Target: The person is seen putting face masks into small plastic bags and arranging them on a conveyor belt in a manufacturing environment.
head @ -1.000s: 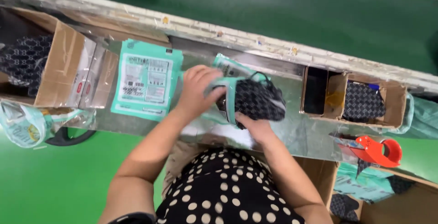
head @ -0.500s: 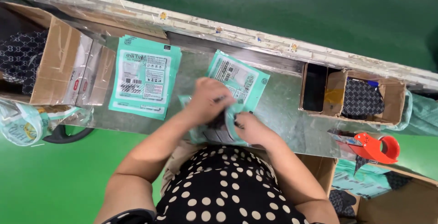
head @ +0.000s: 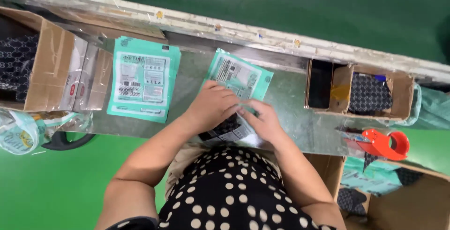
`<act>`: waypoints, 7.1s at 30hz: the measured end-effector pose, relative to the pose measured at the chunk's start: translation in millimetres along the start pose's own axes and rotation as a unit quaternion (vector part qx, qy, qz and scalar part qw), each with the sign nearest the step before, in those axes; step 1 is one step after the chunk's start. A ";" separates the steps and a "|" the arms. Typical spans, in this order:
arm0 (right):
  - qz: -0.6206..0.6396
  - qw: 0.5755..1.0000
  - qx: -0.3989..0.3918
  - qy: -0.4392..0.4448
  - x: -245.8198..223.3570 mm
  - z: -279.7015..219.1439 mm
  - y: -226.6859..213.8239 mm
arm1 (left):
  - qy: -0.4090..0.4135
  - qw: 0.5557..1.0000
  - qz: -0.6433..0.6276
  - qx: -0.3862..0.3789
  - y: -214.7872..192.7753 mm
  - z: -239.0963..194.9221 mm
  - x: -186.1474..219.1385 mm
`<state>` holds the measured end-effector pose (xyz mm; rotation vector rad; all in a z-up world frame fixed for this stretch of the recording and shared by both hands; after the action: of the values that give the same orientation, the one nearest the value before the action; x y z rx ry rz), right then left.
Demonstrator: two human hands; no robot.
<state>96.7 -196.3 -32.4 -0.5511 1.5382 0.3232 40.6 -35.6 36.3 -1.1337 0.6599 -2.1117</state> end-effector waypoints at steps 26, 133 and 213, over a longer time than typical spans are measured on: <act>-0.106 0.925 0.339 -0.135 33.9 -24.8 -180.4 | -0.158 0.981 -0.083 0.076 -1.7 9.2 -72.3; -0.133 0.982 0.044 0.130 110.3 12.8 -14.9 | -0.020 0.998 0.024 0.063 25.2 -51.9 -102.3; -0.461 0.839 0.163 -0.238 36.0 -0.4 -14.6 | -0.380 0.871 0.235 0.205 -148.9 68.6 -288.6</act>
<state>105.0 -213.9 -66.0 -0.7979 0.6860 -0.5141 175.7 267.0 18.6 -1.2634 0.0752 -1.1610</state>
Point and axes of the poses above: each hand's wrist, its own z-axis towards the middle knuckle, its own y-axis out of the palm, x = y × z, the point moved 6 cm from there along z, towards the middle knuckle, and after that the axes turned 10 degrees about x, right-handed, at the moved point
